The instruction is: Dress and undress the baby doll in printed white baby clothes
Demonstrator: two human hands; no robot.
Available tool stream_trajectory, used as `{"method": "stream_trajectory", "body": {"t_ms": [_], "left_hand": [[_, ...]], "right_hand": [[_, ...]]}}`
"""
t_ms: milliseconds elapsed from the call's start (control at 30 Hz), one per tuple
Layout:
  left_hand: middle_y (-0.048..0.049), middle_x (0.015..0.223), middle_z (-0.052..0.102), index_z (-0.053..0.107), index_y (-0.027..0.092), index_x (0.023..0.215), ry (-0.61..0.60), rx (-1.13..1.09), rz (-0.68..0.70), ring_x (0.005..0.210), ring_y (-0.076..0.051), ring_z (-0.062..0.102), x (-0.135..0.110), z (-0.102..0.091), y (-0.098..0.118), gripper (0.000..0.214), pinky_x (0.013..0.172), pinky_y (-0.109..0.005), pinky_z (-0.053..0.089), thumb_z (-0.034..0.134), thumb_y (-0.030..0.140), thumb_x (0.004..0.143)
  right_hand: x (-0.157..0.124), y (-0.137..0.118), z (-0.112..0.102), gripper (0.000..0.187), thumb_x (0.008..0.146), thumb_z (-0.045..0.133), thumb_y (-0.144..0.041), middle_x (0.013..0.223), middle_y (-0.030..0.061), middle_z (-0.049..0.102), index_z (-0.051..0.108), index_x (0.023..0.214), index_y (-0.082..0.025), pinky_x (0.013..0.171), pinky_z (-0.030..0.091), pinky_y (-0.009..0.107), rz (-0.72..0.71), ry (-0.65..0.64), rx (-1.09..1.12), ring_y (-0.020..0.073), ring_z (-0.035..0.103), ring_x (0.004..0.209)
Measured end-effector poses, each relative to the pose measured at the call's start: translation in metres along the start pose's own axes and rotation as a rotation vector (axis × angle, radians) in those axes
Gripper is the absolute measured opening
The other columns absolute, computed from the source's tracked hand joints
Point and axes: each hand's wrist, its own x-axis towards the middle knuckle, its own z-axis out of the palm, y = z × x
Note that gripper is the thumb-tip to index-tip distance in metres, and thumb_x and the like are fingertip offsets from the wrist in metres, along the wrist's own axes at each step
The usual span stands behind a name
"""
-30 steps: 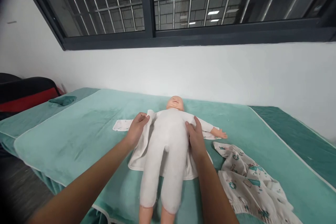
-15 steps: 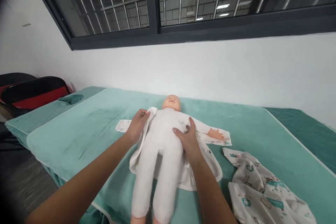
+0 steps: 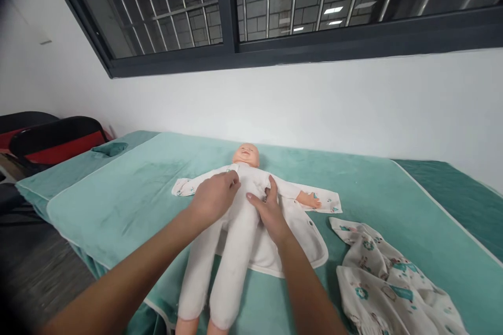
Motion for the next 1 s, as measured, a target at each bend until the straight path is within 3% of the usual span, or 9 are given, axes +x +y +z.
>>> {"method": "stream_trajectory", "body": {"t_ms": [133,267,433,533,633,700,833,900,1000], "left_hand": [[0.0,0.084,0.068,0.061,0.024,0.092,0.105,-0.347,0.057,0.075,-0.017,0.061,-0.035,-0.004,-0.003,0.021,0.066,-0.029,0.042,0.041,0.031,0.096],[-0.0041,0.106,0.065,0.058,0.023,0.104,0.341,-0.419,-0.049,0.099,-0.021,0.06,-0.072,0.017,-0.041,0.02,0.086,-0.035,0.047,0.048,0.037,0.094],[-0.0065,0.107,0.062,0.058,0.024,0.11,0.255,-0.318,-0.148,0.102,-0.026,0.059,-0.104,0.053,-0.084,0.033,0.086,-0.042,0.049,0.054,0.048,0.089],[-0.0098,0.122,0.059,0.052,0.022,0.125,0.284,-0.413,-0.198,0.116,-0.027,0.056,-0.102,0.056,-0.09,0.047,0.094,-0.043,0.047,0.056,0.05,0.087],[-0.0107,0.129,0.059,0.046,0.022,0.135,0.158,-0.602,-0.27,0.116,-0.027,0.058,-0.093,0.05,-0.09,0.06,0.094,-0.04,0.048,0.059,0.052,0.085],[-0.0073,0.119,0.065,0.052,0.023,0.128,0.071,-0.686,-0.29,0.106,-0.024,0.062,-0.09,0.045,-0.088,0.05,0.088,-0.037,0.049,0.057,0.051,0.086],[-0.002,0.094,0.067,0.061,0.023,0.098,0.165,-0.589,-0.305,0.086,-0.02,0.059,-0.096,0.043,-0.079,0.026,0.075,-0.033,0.046,0.057,0.047,0.088],[-0.0014,0.083,0.063,0.06,0.022,0.087,0.206,-0.511,-0.198,0.078,-0.018,0.055,-0.105,0.044,-0.071,0.021,0.071,-0.032,0.044,0.053,0.041,0.091],[-0.0023,0.085,0.064,0.063,0.022,0.085,0.132,-0.425,0.16,0.082,-0.019,0.055,-0.116,0.043,-0.061,0.018,0.077,-0.034,0.043,0.05,0.031,0.094]], "right_hand": [[-0.001,-0.002,-0.003,0.098,0.074,0.075,-0.055,0.157,0.0099,0.03,0.017,0.153,-0.042,0.107,0.04,0.041,0.02,0.014,-0.017,0.0251,0.042,0.137],[-0.001,-0.004,-0.012,0.08,0.079,0.066,-0.057,0.131,0.0076,0.06,0.032,0.148,-0.035,0.085,0.054,0.037,-0.006,0.029,-0.062,0.0245,0.062,0.11],[0.001,0.002,-0.022,0.051,0.083,0.057,-0.06,0.079,0.002,0.07,0.059,0.12,-0.025,0.065,0.054,0.034,-0.107,0.198,-0.321,0.0218,0.065,0.07],[0.0,0.005,-0.023,0.041,0.084,0.052,-0.062,0.067,0.0026,0.066,0.064,0.084,-0.023,0.064,0.051,0.033,-0.149,0.234,-0.505,0.022,0.062,0.066],[-0.001,0.004,-0.022,0.046,0.085,0.049,-0.063,0.062,0.0027,0.064,0.057,0.064,-0.023,0.063,0.049,0.032,-0.17,0.193,-0.557,0.0211,0.059,0.064],[-0.001,0.002,-0.022,0.046,0.083,0.052,-0.063,0.062,0.001,0.061,0.056,0.062,-0.022,0.061,0.049,0.031,-0.144,0.136,-0.478,0.0198,0.057,0.064],[-0.002,-0.004,-0.022,0.044,0.078,0.062,-0.061,0.065,-0.0002,0.058,0.058,0.064,-0.02,0.063,0.052,0.03,-0.052,0.064,-0.294,0.0183,0.056,0.067],[-0.002,-0.005,-0.022,0.043,0.076,0.066,-0.06,0.065,0.0,0.057,0.06,0.065,-0.019,0.067,0.053,0.031,-0.031,0.058,-0.243,0.0181,0.056,0.069],[-0.002,-0.005,-0.023,0.043,0.076,0.066,-0.059,0.066,0.0005,0.057,0.061,0.065,-0.018,0.07,0.053,0.031,-0.033,0.032,-0.22,0.0181,0.055,0.071]]}}
